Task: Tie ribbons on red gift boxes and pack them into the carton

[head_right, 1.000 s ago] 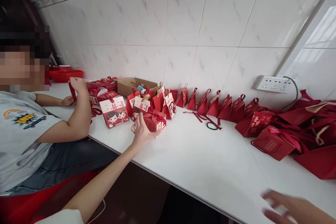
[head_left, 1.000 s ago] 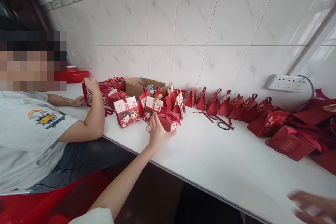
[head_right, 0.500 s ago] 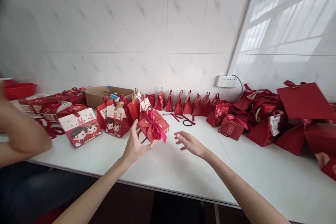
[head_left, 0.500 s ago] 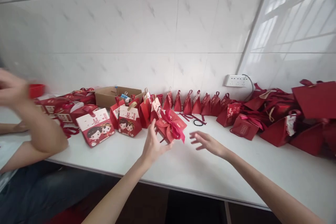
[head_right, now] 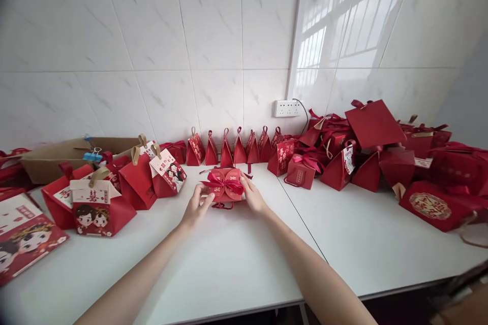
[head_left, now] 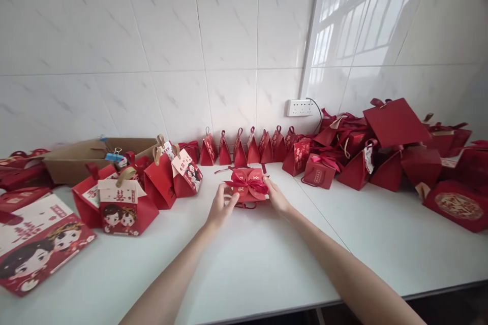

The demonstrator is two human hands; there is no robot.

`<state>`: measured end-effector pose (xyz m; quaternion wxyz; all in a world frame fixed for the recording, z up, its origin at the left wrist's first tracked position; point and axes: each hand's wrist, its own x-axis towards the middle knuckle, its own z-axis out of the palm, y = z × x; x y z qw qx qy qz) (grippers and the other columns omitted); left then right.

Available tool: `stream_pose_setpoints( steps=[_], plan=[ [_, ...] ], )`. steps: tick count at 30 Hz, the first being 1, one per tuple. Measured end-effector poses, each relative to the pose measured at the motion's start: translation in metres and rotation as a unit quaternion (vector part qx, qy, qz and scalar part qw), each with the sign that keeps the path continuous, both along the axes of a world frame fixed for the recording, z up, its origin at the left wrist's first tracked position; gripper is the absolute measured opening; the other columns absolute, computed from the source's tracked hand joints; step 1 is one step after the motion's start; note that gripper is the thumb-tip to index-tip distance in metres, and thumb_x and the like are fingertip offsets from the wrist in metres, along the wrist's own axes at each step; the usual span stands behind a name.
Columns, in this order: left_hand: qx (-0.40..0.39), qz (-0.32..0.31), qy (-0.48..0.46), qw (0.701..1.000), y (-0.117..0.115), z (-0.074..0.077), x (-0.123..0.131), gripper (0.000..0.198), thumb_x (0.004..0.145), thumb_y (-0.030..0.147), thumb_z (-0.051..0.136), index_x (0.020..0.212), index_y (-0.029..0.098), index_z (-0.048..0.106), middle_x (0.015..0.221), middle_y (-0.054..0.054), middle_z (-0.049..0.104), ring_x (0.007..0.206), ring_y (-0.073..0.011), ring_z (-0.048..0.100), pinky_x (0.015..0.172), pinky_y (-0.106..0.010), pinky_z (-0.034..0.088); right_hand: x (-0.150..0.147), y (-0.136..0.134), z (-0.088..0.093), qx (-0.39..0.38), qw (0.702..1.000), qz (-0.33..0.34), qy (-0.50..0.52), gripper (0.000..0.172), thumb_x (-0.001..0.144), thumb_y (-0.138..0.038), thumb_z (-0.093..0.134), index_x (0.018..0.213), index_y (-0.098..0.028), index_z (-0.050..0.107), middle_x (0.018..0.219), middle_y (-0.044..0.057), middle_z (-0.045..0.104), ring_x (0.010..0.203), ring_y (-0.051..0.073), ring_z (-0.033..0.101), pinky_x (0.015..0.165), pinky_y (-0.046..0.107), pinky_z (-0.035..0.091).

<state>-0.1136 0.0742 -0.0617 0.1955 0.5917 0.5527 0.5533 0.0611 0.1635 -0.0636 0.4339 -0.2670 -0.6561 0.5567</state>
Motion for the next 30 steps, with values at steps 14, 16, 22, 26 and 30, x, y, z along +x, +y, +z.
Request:
stream_pose_setpoints(
  steps=[14,16,22,26,30],
  plan=[
    [0.006,-0.022,0.005,1.000,-0.013,0.013,0.010,0.025,0.075,0.043,0.051,0.076,0.019,0.045,0.079,-0.002,0.057,0.074,-0.0157,0.055,0.067,-0.027,0.045,0.011,-0.019,0.012,0.079,0.988,-0.078,-0.107,0.042,0.079,-0.062,0.047,0.079,-0.020,0.048,0.088,0.003,0.059,0.082,0.017,0.057,0.079,0.034,0.045],
    [0.013,0.027,0.026,0.999,-0.012,0.014,0.008,0.025,0.079,0.043,0.046,0.072,0.020,0.044,0.077,-0.002,0.056,0.077,-0.0163,0.055,0.068,-0.026,0.044,0.010,-0.023,0.013,0.051,0.993,-0.058,-0.093,0.043,0.078,-0.063,0.048,0.079,-0.020,0.045,0.091,0.003,0.057,0.084,0.017,0.056,0.078,0.034,0.048],
    [0.034,0.056,0.036,0.997,-0.010,0.015,0.004,0.025,0.081,0.040,0.043,0.066,0.020,0.040,0.073,0.000,0.051,0.072,-0.0147,0.052,0.063,-0.023,0.042,0.010,-0.028,0.012,-0.001,0.998,0.013,-0.054,0.041,0.074,-0.060,0.056,0.082,-0.022,0.044,0.094,0.002,0.054,0.092,0.018,0.056,0.078,0.038,0.053],
    [0.036,0.063,0.028,0.997,-0.010,0.015,0.003,0.027,0.081,0.040,0.044,0.064,0.021,0.040,0.065,0.002,0.045,0.064,-0.0135,0.047,0.058,-0.022,0.040,0.007,-0.023,0.012,-0.013,0.999,0.000,-0.031,0.043,0.071,-0.059,0.059,0.076,-0.017,0.051,0.090,0.003,0.056,0.089,0.018,0.056,0.084,0.040,0.052],
    [0.059,0.085,0.029,0.994,-0.009,0.014,0.002,0.026,0.081,0.038,0.045,0.062,0.020,0.040,0.069,0.000,0.046,0.068,-0.0146,0.048,0.060,-0.023,0.042,0.008,-0.022,0.017,-0.057,0.998,0.026,0.002,0.043,0.066,-0.058,0.065,0.071,-0.016,0.054,0.088,0.003,0.058,0.084,0.017,0.056,0.082,0.041,0.052]
  ],
)
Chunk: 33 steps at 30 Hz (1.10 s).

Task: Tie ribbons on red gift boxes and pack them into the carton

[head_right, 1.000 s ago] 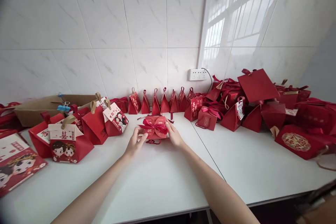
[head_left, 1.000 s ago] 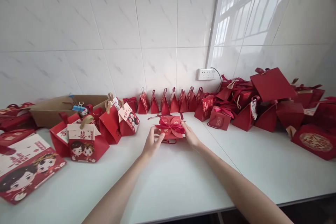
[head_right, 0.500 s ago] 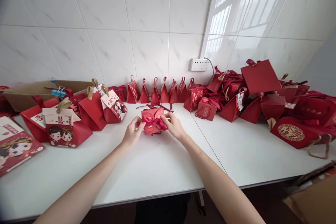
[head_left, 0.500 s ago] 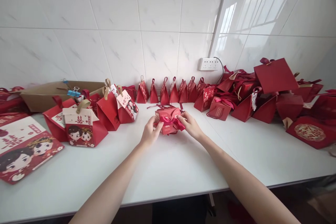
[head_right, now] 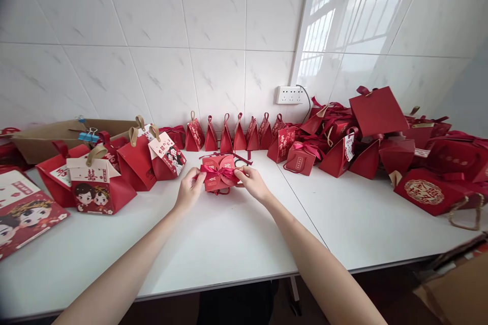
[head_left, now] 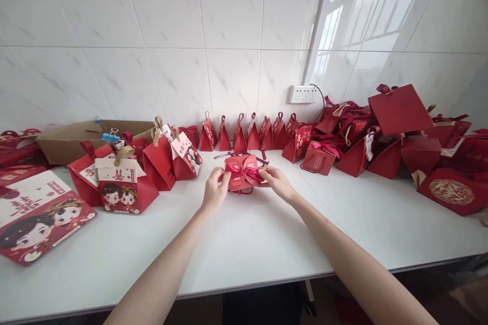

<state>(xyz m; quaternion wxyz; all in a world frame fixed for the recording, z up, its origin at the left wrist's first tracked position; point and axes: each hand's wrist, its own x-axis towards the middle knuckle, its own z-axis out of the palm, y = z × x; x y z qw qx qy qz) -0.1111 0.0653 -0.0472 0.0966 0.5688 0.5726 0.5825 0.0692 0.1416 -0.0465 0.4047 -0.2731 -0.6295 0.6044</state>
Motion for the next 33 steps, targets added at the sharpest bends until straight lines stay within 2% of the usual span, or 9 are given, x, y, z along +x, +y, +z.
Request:
stream_pose_setpoints(
  steps=[5,10,18,23,28,31,33],
  plan=[
    [0.050,0.020,-0.003,0.999,0.004,0.000,-0.001,0.022,0.079,0.036,0.046,0.064,0.019,0.047,0.091,-0.007,0.053,0.087,-0.0176,0.053,0.066,-0.024,0.046,0.003,-0.002,0.007,-0.017,0.999,0.017,0.036,0.042,0.068,-0.057,0.066,0.076,-0.016,0.064,0.094,0.006,0.064,0.093,0.021,0.058,0.089,0.042,0.048],
    [0.060,0.016,-0.011,0.998,0.005,-0.001,-0.001,0.024,0.080,0.037,0.047,0.063,0.020,0.046,0.085,-0.005,0.057,0.083,-0.0163,0.055,0.064,-0.023,0.046,0.003,-0.003,0.010,-0.012,0.998,0.001,0.063,0.039,0.068,-0.056,0.066,0.079,-0.019,0.068,0.101,0.006,0.066,0.096,0.021,0.059,0.092,0.040,0.046],
    [0.064,0.020,-0.014,0.998,0.005,0.003,-0.002,0.026,0.078,0.039,0.050,0.062,0.019,0.048,0.078,-0.004,0.058,0.076,-0.0157,0.055,0.060,-0.023,0.045,0.002,0.000,0.008,-0.040,0.994,-0.058,0.088,0.041,0.065,-0.055,0.068,0.081,-0.017,0.068,0.091,0.006,0.067,0.095,0.020,0.060,0.086,0.036,0.050],
    [0.062,0.020,-0.032,0.997,0.003,0.005,-0.003,0.025,0.079,0.041,0.050,0.071,0.018,0.055,0.079,-0.004,0.061,0.075,-0.0161,0.058,0.062,-0.024,0.046,0.002,-0.001,0.008,-0.038,0.991,-0.080,0.099,0.040,0.066,-0.055,0.068,0.078,-0.017,0.067,0.089,0.006,0.068,0.095,0.021,0.062,0.084,0.035,0.052],
    [0.060,0.056,-0.070,0.994,0.003,0.006,-0.009,0.026,0.078,0.041,0.051,0.069,0.018,0.057,0.069,-0.002,0.060,0.064,-0.0146,0.057,0.059,-0.024,0.044,0.001,0.001,0.008,-0.040,0.985,-0.089,0.144,0.033,0.070,-0.049,0.067,0.067,-0.017,0.061,0.078,0.004,0.067,0.083,0.019,0.066,0.075,0.033,0.056],
    [0.070,0.088,-0.116,0.987,0.002,0.007,-0.014,0.024,0.077,0.039,0.052,0.066,0.018,0.056,0.064,0.000,0.058,0.057,-0.0129,0.054,0.056,-0.023,0.043,0.004,0.005,0.011,-0.051,0.973,-0.119,0.193,0.027,0.071,-0.040,0.066,0.062,-0.017,0.055,0.068,0.001,0.064,0.074,0.017,0.066,0.067,0.032,0.057],
    [0.095,0.109,-0.156,0.977,0.003,0.010,-0.019,0.020,0.076,0.036,0.052,0.067,0.018,0.055,0.060,0.001,0.057,0.055,-0.0129,0.055,0.056,-0.023,0.043,0.009,0.009,0.015,-0.076,0.954,-0.156,0.243,0.021,0.073,-0.030,0.062,0.060,-0.017,0.052,0.061,-0.001,0.060,0.066,0.015,0.064,0.060,0.030,0.057]
  ],
)
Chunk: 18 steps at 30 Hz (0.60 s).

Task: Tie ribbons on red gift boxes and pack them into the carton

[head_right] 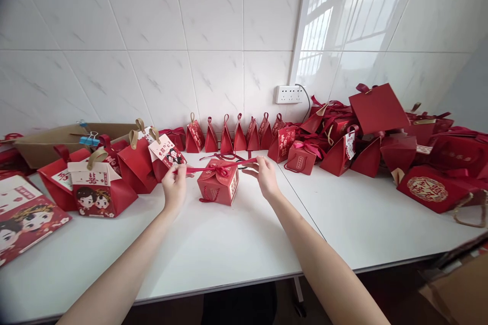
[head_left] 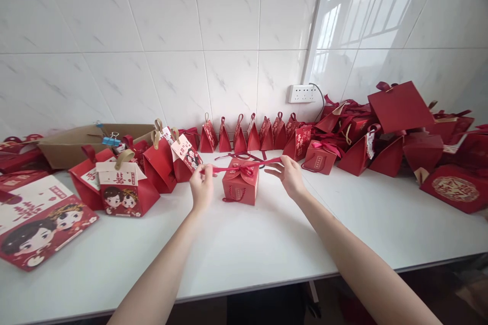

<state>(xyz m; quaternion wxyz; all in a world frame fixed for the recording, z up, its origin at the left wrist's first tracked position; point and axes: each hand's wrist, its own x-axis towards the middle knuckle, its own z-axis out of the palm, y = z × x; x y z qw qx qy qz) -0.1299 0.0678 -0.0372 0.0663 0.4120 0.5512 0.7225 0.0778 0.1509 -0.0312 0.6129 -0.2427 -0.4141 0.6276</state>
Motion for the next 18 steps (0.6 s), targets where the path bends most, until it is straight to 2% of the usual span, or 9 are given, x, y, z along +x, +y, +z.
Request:
stream_pose_setpoints(
  steps=[4,7,12,18],
  plan=[
    [0.073,0.077,-0.145,0.984,0.002,0.010,-0.017,0.017,0.071,0.033,0.052,0.064,0.018,0.049,0.051,0.003,0.053,0.049,-0.0123,0.054,0.051,-0.023,0.043,0.019,0.013,0.011,-0.099,0.983,-0.077,0.131,0.018,0.075,-0.019,0.051,0.058,-0.018,0.045,0.049,-0.006,0.051,0.045,0.008,0.054,0.046,0.022,0.051],
    [0.106,0.110,-0.232,0.960,0.004,0.017,-0.033,0.017,0.068,0.034,0.050,0.061,0.020,0.042,0.046,0.005,0.048,0.044,-0.0109,0.050,0.048,-0.023,0.043,0.031,0.019,0.019,-0.124,0.974,-0.092,0.164,0.023,0.076,-0.019,0.047,0.055,-0.019,0.037,0.045,-0.008,0.046,0.040,0.005,0.049,0.047,0.018,0.050],
    [0.122,0.129,-0.267,0.947,0.004,0.020,-0.048,0.017,0.065,0.035,0.049,0.062,0.020,0.039,0.046,0.008,0.042,0.041,-0.0084,0.046,0.048,-0.023,0.044,0.037,0.015,0.027,-0.139,0.966,-0.065,0.210,0.024,0.071,-0.019,0.051,0.055,-0.019,0.034,0.044,-0.008,0.045,0.040,0.005,0.048,0.047,0.019,0.050],
    [0.138,0.123,-0.276,0.943,0.000,0.024,-0.049,0.018,0.062,0.036,0.050,0.067,0.020,0.042,0.056,0.005,0.049,0.047,-0.0074,0.049,0.050,-0.021,0.045,0.045,0.013,0.029,-0.132,0.953,-0.031,0.271,0.025,0.063,-0.010,0.051,0.052,-0.020,0.030,0.040,-0.009,0.038,0.035,0.003,0.038,0.042,0.015,0.045]
  ],
)
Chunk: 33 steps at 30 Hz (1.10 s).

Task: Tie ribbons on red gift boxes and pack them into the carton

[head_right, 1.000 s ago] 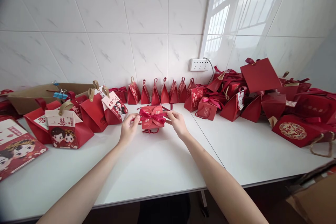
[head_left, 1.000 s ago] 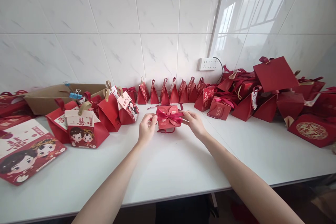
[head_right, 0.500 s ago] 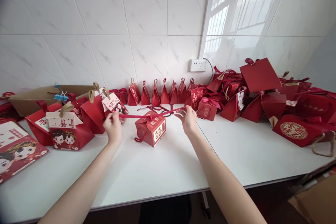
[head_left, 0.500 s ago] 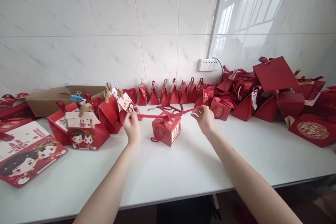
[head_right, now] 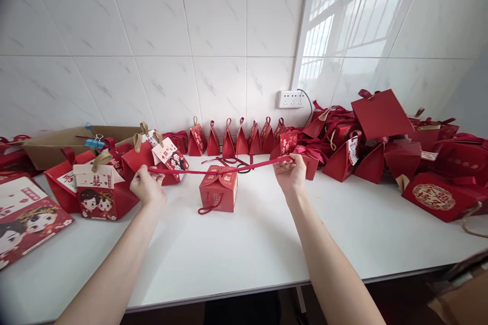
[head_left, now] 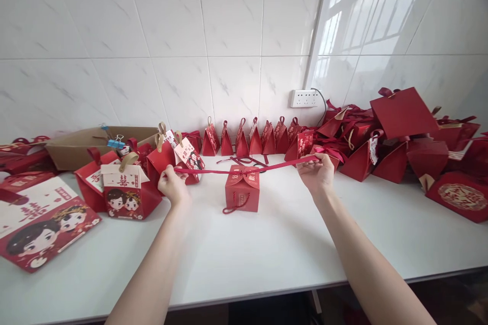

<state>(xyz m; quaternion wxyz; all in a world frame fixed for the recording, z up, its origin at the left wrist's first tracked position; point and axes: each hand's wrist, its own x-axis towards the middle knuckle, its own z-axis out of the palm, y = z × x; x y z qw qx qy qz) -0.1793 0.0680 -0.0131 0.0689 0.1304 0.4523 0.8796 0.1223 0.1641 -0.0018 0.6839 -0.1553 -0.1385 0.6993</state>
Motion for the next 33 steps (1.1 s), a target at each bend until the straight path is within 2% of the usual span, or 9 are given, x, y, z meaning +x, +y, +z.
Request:
stream_pose_setpoints(
  steps=[6,12,14,16,19,23,28,31,33],
  plan=[
    [0.020,-0.007,-0.009,1.000,-0.002,0.003,0.004,0.019,0.066,0.037,0.049,0.070,0.022,0.038,0.060,0.002,0.054,0.060,-0.0129,0.059,0.053,-0.023,0.048,0.005,-0.008,-0.001,0.150,0.984,0.098,0.009,0.031,0.060,-0.013,0.057,0.053,-0.020,0.028,0.045,-0.009,0.041,0.041,0.004,0.046,0.050,0.016,0.050],
    [0.029,0.003,-0.015,0.999,-0.003,0.007,0.007,0.017,0.069,0.035,0.049,0.070,0.021,0.039,0.056,0.004,0.052,0.053,-0.0109,0.055,0.049,-0.021,0.045,0.009,-0.014,0.001,0.181,0.966,0.160,0.086,0.028,0.063,-0.013,0.059,0.055,-0.021,0.033,0.046,-0.010,0.046,0.043,0.003,0.050,0.053,0.013,0.051],
    [0.033,0.008,-0.005,0.999,-0.004,0.009,0.009,0.019,0.070,0.036,0.049,0.069,0.021,0.038,0.053,0.005,0.051,0.046,-0.0092,0.050,0.043,-0.020,0.039,0.010,-0.013,0.001,0.162,0.968,0.150,0.116,0.026,0.065,-0.012,0.058,0.055,-0.021,0.036,0.047,-0.010,0.048,0.045,0.003,0.052,0.054,0.013,0.052],
    [0.032,0.008,0.009,0.999,-0.005,0.011,0.012,0.021,0.070,0.037,0.050,0.069,0.021,0.037,0.051,0.005,0.050,0.041,-0.0082,0.045,0.038,-0.020,0.033,0.011,-0.011,0.001,0.116,0.979,0.111,0.129,0.025,0.067,-0.011,0.057,0.055,-0.021,0.038,0.047,-0.010,0.051,0.046,0.003,0.054,0.055,0.014,0.054],
    [0.028,0.006,0.026,0.999,-0.006,0.013,0.015,0.022,0.070,0.039,0.051,0.068,0.021,0.037,0.049,0.006,0.049,0.039,-0.0086,0.044,0.037,-0.021,0.032,0.011,-0.007,0.001,0.070,0.990,0.051,0.113,0.024,0.070,-0.010,0.057,0.054,-0.020,0.041,0.047,-0.009,0.056,0.049,0.004,0.059,0.059,0.014,0.055],
    [0.033,0.009,0.055,0.998,-0.008,0.013,0.016,0.025,0.071,0.041,0.051,0.066,0.021,0.036,0.047,0.008,0.045,0.037,-0.0083,0.043,0.039,-0.022,0.035,0.013,-0.004,0.002,0.077,0.991,0.019,0.110,0.020,0.070,-0.011,0.059,0.056,-0.020,0.048,0.048,-0.010,0.058,0.048,0.003,0.060,0.063,0.013,0.056],
    [0.017,0.028,0.089,0.996,-0.010,0.012,0.015,0.027,0.073,0.043,0.050,0.065,0.022,0.034,0.046,0.009,0.038,0.036,-0.0090,0.042,0.039,-0.023,0.035,0.019,0.001,0.001,0.074,0.989,0.015,0.125,0.021,0.071,-0.012,0.058,0.055,-0.020,0.048,0.047,-0.009,0.057,0.051,0.004,0.061,0.068,0.013,0.057],
    [0.011,0.021,0.091,0.996,-0.009,0.011,0.013,0.028,0.074,0.044,0.050,0.066,0.022,0.034,0.045,0.009,0.038,0.035,-0.0088,0.042,0.038,-0.022,0.033,0.023,0.002,-0.005,0.154,0.981,0.067,0.092,0.019,0.069,-0.013,0.064,0.057,-0.020,0.051,0.050,-0.010,0.057,0.053,0.003,0.061,0.067,0.013,0.056],
    [0.023,-0.022,0.069,0.997,-0.005,0.009,0.013,0.029,0.074,0.045,0.051,0.068,0.022,0.035,0.048,0.007,0.044,0.040,-0.0099,0.048,0.042,-0.022,0.038,0.024,0.001,-0.011,0.270,0.947,0.167,0.056,0.023,0.067,-0.022,0.070,0.054,-0.020,0.050,0.051,-0.009,0.055,0.046,0.002,0.057,0.056,0.013,0.055]
  ],
)
